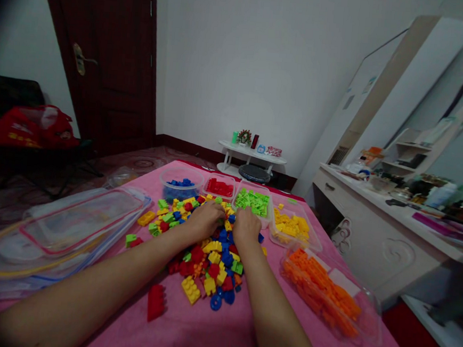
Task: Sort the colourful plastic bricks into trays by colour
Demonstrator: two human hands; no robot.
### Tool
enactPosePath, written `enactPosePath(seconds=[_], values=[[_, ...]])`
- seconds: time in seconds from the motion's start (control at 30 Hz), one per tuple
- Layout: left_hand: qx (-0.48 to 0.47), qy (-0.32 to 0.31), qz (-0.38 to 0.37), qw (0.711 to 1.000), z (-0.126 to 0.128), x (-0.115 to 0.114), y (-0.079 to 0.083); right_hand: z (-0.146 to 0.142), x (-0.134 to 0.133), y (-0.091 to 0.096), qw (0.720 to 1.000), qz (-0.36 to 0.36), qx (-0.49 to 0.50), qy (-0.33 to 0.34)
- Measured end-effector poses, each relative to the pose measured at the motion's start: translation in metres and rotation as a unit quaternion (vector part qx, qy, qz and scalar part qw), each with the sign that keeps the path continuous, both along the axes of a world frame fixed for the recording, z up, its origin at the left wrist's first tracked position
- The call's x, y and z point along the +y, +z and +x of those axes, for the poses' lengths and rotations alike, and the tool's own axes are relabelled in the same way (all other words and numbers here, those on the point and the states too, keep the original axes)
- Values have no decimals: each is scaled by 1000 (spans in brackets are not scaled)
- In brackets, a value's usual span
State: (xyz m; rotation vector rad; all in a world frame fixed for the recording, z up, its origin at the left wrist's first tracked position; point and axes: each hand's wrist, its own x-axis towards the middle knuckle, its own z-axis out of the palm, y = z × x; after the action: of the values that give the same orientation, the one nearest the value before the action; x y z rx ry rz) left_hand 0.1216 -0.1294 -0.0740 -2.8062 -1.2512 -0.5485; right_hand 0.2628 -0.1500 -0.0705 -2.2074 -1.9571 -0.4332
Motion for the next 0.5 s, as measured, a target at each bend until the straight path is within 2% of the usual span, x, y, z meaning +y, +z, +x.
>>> enactPosePath(seconds=[0.13, 0.2, 0.27, 0.33, 0.4, 0.5], values=[[6, 5, 8, 1000, 0, 0, -2, 4, -5, -3, 999, 2, 54, 6], [4, 9, 20, 1000, 0, 0, -2, 8, -8, 4, 995, 25, 94, 17], [1, 6, 27, 1000, 0, -1, -2, 16, -14, 18, 991, 23, 130, 30], [3, 2, 26, 1000, 0, -1, -2, 27, -23, 38, 987, -30, 148, 54], [6, 4, 24, 1000, -1, 0, -2, 38, -35, 57, 977, -124, 145, 100], [8, 18, 16, 1000, -1, 0, -3, 45, -54, 74, 938, -270, 169, 139]])
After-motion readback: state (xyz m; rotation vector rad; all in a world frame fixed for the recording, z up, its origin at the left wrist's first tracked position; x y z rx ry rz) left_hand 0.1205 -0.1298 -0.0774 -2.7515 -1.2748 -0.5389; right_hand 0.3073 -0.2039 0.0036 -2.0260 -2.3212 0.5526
